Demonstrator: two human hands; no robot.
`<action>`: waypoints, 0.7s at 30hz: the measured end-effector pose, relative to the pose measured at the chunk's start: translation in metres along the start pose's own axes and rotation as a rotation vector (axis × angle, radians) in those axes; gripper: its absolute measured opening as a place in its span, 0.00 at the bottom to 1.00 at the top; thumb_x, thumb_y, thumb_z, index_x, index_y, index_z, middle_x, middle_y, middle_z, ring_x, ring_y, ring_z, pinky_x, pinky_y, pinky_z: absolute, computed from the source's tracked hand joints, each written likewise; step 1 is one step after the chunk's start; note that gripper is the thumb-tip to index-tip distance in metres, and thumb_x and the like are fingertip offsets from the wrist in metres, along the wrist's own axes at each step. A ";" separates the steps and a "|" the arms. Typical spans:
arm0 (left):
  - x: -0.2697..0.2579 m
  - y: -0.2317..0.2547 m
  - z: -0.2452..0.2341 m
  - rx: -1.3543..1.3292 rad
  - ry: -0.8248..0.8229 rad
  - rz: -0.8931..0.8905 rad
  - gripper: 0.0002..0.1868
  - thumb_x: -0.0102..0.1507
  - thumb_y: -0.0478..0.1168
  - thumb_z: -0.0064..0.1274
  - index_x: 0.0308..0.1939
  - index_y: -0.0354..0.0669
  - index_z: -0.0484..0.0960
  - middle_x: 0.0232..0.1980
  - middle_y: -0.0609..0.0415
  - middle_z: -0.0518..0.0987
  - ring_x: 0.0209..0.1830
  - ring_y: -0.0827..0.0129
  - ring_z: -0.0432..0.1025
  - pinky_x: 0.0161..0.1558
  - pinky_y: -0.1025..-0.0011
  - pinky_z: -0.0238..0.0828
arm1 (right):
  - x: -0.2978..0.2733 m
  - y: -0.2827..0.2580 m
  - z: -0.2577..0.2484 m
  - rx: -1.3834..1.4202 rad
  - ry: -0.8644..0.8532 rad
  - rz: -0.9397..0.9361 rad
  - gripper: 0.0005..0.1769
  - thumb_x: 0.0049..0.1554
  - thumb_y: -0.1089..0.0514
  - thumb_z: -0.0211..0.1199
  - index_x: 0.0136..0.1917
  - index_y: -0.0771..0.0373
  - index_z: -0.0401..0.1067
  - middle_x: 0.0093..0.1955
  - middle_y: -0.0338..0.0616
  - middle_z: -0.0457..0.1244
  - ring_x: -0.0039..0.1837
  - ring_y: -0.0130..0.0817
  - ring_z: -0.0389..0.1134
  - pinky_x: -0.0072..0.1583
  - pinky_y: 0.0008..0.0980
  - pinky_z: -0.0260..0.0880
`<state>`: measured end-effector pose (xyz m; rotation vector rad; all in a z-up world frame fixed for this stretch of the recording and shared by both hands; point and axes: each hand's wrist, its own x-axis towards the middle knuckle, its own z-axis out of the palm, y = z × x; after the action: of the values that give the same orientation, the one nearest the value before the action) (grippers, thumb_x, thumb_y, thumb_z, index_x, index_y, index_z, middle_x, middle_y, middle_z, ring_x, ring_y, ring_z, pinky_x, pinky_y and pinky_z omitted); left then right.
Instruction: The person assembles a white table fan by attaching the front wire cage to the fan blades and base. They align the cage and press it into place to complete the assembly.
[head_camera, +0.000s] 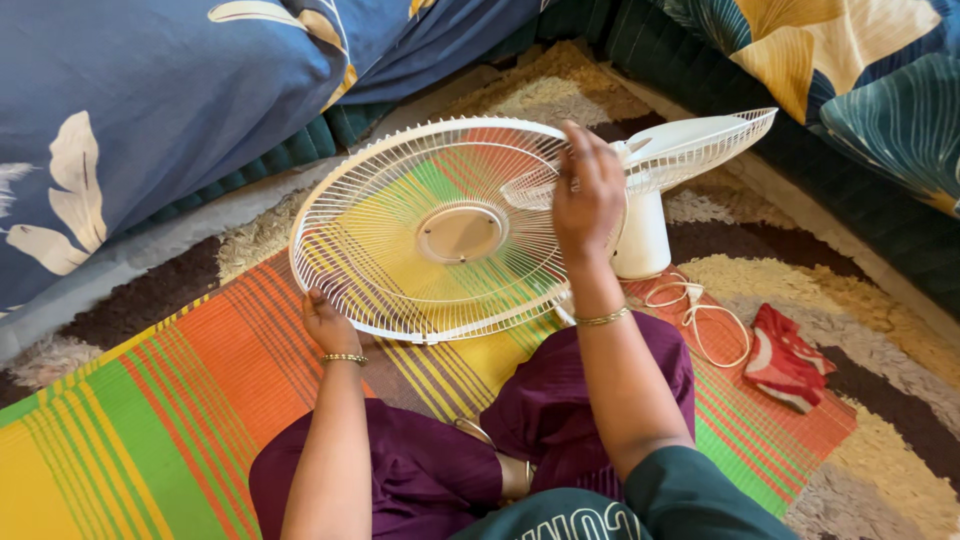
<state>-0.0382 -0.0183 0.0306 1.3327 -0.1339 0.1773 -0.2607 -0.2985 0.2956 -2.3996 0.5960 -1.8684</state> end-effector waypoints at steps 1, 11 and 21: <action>0.000 0.004 0.000 0.033 0.011 -0.049 0.32 0.69 0.68 0.43 0.38 0.40 0.75 0.37 0.63 0.73 0.39 0.76 0.67 0.46 0.71 0.69 | -0.007 0.010 -0.002 0.035 -0.005 0.105 0.13 0.66 0.65 0.62 0.64 0.61 0.75 0.56 0.46 0.70 0.58 0.41 0.70 0.59 0.37 0.71; -0.005 0.020 -0.007 0.143 -0.066 -0.051 0.31 0.70 0.68 0.37 0.42 0.42 0.77 0.42 0.61 0.79 0.43 0.75 0.72 0.51 0.71 0.71 | -0.063 0.072 -0.007 0.146 0.061 0.308 0.05 0.64 0.68 0.63 0.54 0.69 0.72 0.49 0.51 0.67 0.51 0.47 0.69 0.52 0.40 0.70; 0.008 0.039 -0.011 -0.089 -0.228 0.012 0.32 0.72 0.64 0.35 0.54 0.36 0.75 0.53 0.58 0.80 0.53 0.74 0.73 0.57 0.73 0.71 | -0.070 0.090 -0.006 0.305 0.044 0.292 0.06 0.63 0.73 0.61 0.53 0.69 0.73 0.50 0.48 0.66 0.52 0.38 0.66 0.53 0.34 0.69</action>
<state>-0.0383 0.0015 0.0672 1.2606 -0.3387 0.0279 -0.3051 -0.3579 0.2088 -1.9690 0.5781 -1.7478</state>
